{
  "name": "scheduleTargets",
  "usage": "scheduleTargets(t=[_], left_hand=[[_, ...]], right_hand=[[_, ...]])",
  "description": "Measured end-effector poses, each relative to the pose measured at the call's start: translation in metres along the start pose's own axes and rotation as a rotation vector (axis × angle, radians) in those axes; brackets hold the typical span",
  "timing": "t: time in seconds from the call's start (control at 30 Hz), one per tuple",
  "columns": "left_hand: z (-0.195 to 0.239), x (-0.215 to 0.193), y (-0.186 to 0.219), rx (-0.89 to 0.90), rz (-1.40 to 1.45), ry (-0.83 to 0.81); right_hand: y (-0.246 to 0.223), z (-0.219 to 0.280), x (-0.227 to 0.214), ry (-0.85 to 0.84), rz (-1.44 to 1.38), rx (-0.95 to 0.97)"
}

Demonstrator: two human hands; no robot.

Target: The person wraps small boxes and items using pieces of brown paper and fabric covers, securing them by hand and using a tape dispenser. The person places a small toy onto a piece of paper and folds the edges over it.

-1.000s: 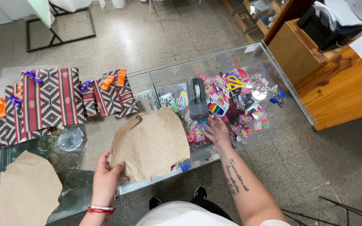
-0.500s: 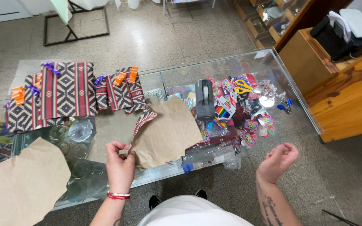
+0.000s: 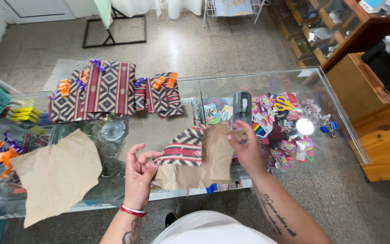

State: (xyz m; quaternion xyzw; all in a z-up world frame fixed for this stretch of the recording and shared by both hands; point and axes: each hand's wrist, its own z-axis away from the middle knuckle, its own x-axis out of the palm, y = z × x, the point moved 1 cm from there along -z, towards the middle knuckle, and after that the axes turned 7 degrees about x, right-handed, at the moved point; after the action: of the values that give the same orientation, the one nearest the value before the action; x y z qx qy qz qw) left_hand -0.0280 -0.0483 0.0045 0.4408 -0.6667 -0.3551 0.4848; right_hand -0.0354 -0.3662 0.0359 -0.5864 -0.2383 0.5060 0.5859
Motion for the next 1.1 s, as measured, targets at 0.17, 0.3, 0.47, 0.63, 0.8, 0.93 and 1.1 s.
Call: scheduleTargets(t=[0.17, 0.3, 0.47, 0.63, 0.8, 0.93, 1.1], left_hand=[[-0.006, -0.01, 0.007, -0.104, -0.756, 0.041], [-0.022, 0.002, 0.019, -0.099, -0.763, 0.2], [-0.045, -0.05, -0.038, 0.006, -0.729, 0.358], [-0.072, -0.051, -0.035, -0.218, -0.831, 0.297], [-0.069, 0.015, 0.039, 0.028, -1.182, 0.135], [-0.044, 0.041, 0.003, 0.129, -1.438, -0.389], [-0.02, 0.038, -0.047, 0.019, -1.493, -0.565]], right_hand=[[0.004, 0.0, 0.012, 0.006, -0.05, -0.388], [0.011, -0.001, 0.029, 0.072, 0.106, -0.394], [0.007, -0.005, 0.04, 0.178, 0.175, -0.416], [-0.013, -0.008, 0.043, 0.138, 0.408, -0.154], [-0.024, -0.014, 0.058, 0.059, 0.47, -0.043], [-0.021, -0.008, 0.075, 0.104, 0.789, -0.372], [-0.025, 0.028, 0.111, -0.206, 1.007, -0.75]])
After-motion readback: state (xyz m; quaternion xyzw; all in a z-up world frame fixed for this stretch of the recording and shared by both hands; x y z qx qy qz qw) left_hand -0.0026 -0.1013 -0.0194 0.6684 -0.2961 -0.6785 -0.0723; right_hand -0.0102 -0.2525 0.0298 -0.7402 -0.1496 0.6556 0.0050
